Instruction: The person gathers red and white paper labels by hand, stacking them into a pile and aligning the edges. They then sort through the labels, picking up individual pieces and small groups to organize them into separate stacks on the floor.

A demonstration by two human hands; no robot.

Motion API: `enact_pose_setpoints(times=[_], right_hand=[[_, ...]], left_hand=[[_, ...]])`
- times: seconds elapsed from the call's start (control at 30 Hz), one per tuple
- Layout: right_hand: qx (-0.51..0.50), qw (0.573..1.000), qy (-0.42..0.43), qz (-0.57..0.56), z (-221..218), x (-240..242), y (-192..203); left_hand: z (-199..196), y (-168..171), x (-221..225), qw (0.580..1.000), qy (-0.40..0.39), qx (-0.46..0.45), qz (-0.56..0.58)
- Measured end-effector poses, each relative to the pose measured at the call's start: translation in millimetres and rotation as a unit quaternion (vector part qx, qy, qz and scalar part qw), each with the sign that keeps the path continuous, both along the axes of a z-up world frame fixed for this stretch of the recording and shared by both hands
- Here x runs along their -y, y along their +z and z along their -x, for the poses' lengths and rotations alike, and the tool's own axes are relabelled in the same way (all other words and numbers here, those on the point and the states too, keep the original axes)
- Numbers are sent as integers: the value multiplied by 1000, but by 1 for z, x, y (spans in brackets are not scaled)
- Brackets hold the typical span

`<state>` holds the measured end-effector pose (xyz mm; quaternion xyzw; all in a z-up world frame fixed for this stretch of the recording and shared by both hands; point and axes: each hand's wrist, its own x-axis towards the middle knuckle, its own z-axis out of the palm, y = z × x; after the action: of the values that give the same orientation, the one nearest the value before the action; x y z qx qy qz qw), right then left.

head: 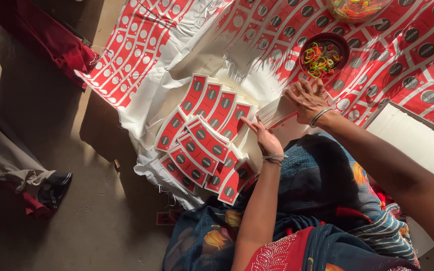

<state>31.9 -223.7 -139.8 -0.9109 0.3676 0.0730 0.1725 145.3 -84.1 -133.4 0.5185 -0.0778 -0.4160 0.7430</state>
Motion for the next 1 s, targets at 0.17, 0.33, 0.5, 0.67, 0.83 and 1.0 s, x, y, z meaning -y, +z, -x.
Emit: enact_pose_setpoints(times=[0.17, 0.33, 0.5, 0.67, 0.83, 1.0], right_hand=[[-49, 999, 3, -20, 1, 5, -2], [-24, 999, 28, 6, 3, 3, 8], [2, 998, 54, 9, 20, 8, 88], [59, 972, 164, 156, -17, -24, 88], [62, 982, 94, 151, -2, -7, 56], [-4, 996, 62, 63, -11, 3, -24]], left_hand=[[-6, 17, -1, 963, -60, 239, -108], [-29, 13, 22, 637, -245, 688, -248], [-42, -2, 25, 733, -313, 549, -252], [-19, -6, 15, 772, -208, 586, -132], [-34, 25, 13, 719, -209, 641, -166], [-40, 20, 4, 505, -243, 799, -219]])
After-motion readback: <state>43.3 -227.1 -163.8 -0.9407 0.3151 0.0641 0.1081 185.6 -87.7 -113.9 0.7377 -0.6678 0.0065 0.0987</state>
